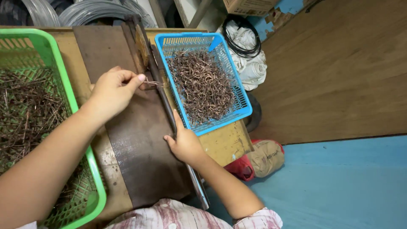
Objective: Bending small metal wires using a manual jig and sorting them into baskets
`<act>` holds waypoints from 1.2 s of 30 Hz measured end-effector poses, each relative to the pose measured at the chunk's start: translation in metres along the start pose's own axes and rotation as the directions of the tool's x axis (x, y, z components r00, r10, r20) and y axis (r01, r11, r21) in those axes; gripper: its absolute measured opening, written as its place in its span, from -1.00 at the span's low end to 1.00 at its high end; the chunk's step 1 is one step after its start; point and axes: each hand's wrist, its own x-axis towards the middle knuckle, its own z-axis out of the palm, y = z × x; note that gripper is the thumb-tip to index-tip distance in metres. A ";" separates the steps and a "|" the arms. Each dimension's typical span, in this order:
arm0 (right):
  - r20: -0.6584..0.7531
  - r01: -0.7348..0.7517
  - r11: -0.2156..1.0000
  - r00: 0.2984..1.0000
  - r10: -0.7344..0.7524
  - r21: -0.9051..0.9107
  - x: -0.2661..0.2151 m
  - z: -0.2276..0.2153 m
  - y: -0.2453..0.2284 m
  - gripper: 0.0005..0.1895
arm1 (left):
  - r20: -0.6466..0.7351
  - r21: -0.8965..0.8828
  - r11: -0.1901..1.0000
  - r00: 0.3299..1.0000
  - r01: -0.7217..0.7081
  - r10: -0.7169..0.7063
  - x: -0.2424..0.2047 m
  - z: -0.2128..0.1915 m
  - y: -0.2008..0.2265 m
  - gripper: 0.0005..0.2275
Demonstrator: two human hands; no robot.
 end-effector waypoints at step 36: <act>-0.191 0.119 0.988 0.972 -0.135 -0.094 0.020 0.031 0.031 -0.03 | 0.334 0.168 0.985 0.939 0.029 -0.084 -0.009 -0.043 0.008 0.17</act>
